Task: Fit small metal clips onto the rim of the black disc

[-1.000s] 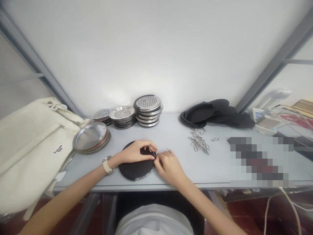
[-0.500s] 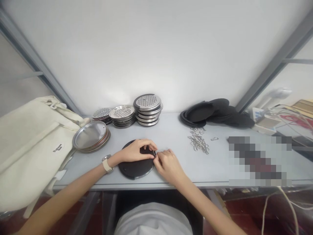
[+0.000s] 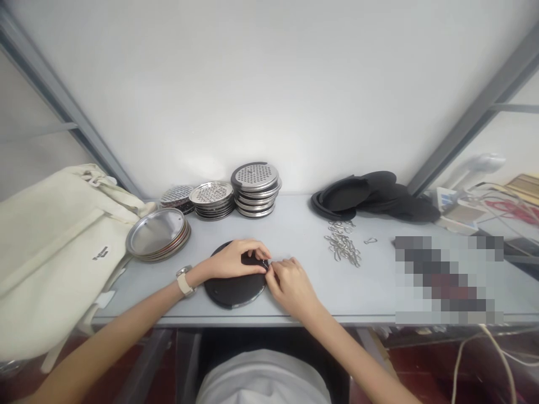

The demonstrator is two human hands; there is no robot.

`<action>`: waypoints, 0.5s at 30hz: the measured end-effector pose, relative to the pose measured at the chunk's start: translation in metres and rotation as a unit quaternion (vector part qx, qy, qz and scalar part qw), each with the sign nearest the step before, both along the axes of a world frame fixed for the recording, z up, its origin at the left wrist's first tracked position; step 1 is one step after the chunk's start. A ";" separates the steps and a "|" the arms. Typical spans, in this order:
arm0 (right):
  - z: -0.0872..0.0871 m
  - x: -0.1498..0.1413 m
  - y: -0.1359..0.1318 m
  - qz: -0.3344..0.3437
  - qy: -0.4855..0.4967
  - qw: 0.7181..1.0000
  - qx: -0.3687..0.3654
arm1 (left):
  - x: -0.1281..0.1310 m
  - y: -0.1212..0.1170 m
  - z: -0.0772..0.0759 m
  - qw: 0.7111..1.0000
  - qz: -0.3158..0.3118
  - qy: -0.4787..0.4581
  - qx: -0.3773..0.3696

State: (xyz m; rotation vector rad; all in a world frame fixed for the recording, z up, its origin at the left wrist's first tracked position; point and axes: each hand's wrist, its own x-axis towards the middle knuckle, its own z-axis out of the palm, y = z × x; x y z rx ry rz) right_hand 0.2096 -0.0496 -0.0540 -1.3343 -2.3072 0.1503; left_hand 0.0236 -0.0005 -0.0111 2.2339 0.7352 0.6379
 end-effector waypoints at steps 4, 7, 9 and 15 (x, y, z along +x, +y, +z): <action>0.001 0.000 -0.001 0.002 0.007 1.000 -0.012 | 0.000 -0.001 0.001 1.000 0.000 0.002 0.012; 0.002 0.000 -0.001 0.005 0.013 1.000 -0.015 | 0.000 -0.001 0.002 1.000 -0.005 0.002 0.015; 0.003 0.000 0.000 0.007 0.014 1.000 -0.013 | 0.000 -0.001 0.002 1.000 -0.003 0.004 0.012; 0.002 -0.001 -0.001 -0.008 0.009 1.000 -0.009 | 0.000 -0.001 0.002 1.000 -0.004 0.001 -0.003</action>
